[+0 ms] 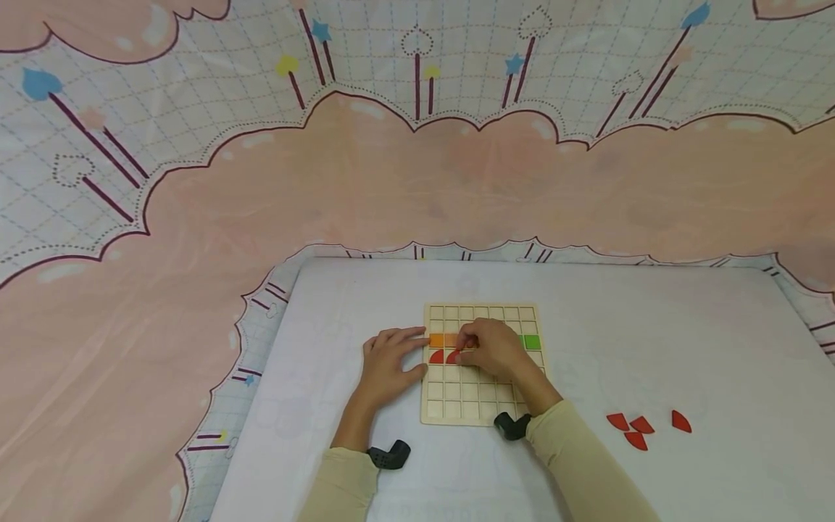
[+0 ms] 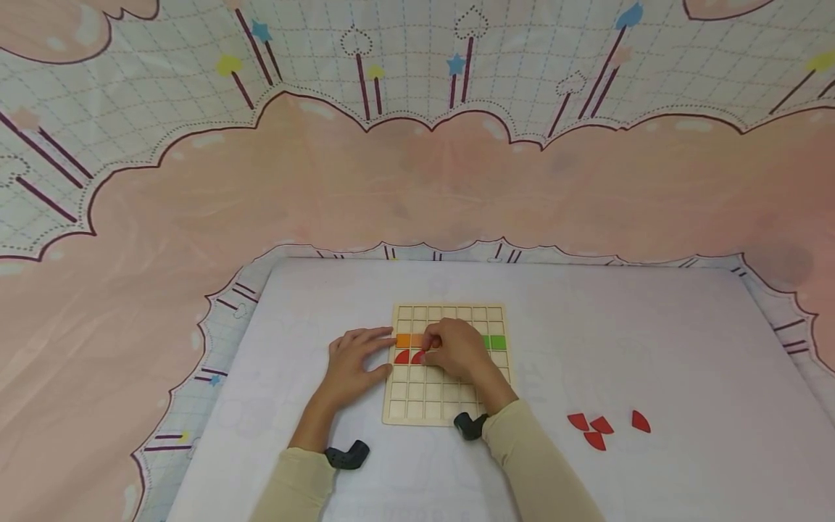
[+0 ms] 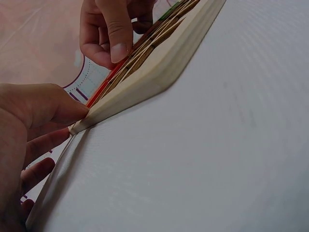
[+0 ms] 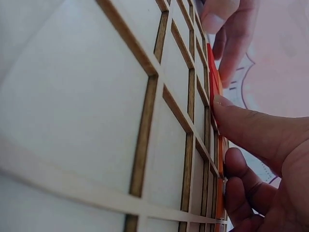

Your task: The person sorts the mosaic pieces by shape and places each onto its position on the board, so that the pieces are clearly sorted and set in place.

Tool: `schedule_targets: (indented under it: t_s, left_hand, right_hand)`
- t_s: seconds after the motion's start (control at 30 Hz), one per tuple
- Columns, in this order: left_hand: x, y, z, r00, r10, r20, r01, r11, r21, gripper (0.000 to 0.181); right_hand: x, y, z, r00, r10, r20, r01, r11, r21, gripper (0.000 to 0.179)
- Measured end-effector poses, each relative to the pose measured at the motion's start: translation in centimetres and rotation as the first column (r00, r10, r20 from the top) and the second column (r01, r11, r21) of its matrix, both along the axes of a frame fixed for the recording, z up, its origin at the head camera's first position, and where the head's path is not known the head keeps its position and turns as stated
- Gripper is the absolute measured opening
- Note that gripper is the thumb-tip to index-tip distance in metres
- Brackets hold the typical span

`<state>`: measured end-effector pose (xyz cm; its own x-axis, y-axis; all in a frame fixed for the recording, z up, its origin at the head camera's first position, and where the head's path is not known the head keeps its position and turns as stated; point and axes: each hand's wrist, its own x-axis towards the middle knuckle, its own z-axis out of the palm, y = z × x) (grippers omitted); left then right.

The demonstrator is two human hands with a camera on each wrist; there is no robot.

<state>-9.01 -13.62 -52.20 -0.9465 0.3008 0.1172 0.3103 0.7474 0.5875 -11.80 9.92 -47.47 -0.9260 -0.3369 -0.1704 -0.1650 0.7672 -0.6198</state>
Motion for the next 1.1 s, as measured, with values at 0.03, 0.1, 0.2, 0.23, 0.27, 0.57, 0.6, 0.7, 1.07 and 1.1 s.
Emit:
schedule_targets:
  t_s: [0.03,0.1,0.2,0.23,0.27,0.57,0.6,0.7,1.07,1.1]
  left_hand:
    - [0.0,0.0,0.0,1.000,0.000,-0.001,0.000,1.000,0.000,0.041]
    - [0.0,0.0,0.0,1.000,-0.002,0.000,0.002,1.000,0.002,0.042]
    - [0.0,0.1,0.1,1.000,-0.010,0.000,0.010,1.000,0.007,0.042]
    - [0.0,0.1,0.1,1.000,-0.012,-0.002,0.012,1.000,0.005,0.042]
    - [0.0,0.1,0.2,1.000,-0.013,-0.005,0.013,1.000,0.006,0.042]
    - [0.1,0.0,0.0,1.000,-0.002,-0.001,0.002,1.000,-0.003,0.043]
    - [0.1,0.0,0.0,1.000,0.000,-0.002,0.000,1.000,-0.002,0.042]
    - [0.1,0.0,0.0,1.000,0.001,-0.005,-0.001,1.000,-0.003,0.042]
    - [0.2,0.0,0.2,1.000,0.003,-0.002,-0.003,1.000,-0.004,0.043]
    - [0.2,0.0,0.3,1.000,0.004,-0.001,-0.004,1.000,-0.005,0.043]
  right_hand:
    - [0.0,0.0,0.0,1.000,0.000,0.002,0.000,1.000,-0.004,0.016]
    - [0.1,0.1,-0.1,1.000,-0.002,0.004,0.002,1.000,-0.013,0.015]
    - [0.2,0.4,-0.1,1.000,-0.007,0.002,0.007,1.000,-0.023,0.013]
    - [0.2,0.5,-0.1,1.000,-0.007,0.002,0.007,1.000,-0.028,0.012]
    - [0.2,0.6,-0.1,1.000,-0.007,0.002,0.007,0.999,-0.036,0.011]
    - [0.7,3.5,-0.2,1.000,0.005,0.022,-0.001,0.983,-0.183,0.009]
    - [0.7,4.0,-0.1,1.000,0.004,0.025,0.001,0.982,-0.187,0.009]
    - [0.9,5.7,0.3,0.999,-0.003,0.038,0.010,0.983,-0.184,0.009]
    - [2.4,13.4,2.3,0.998,-0.054,-0.030,0.051,0.993,-0.106,0.005]
    - [2.6,14.1,2.4,0.998,-0.057,-0.041,0.052,0.994,-0.099,0.005]
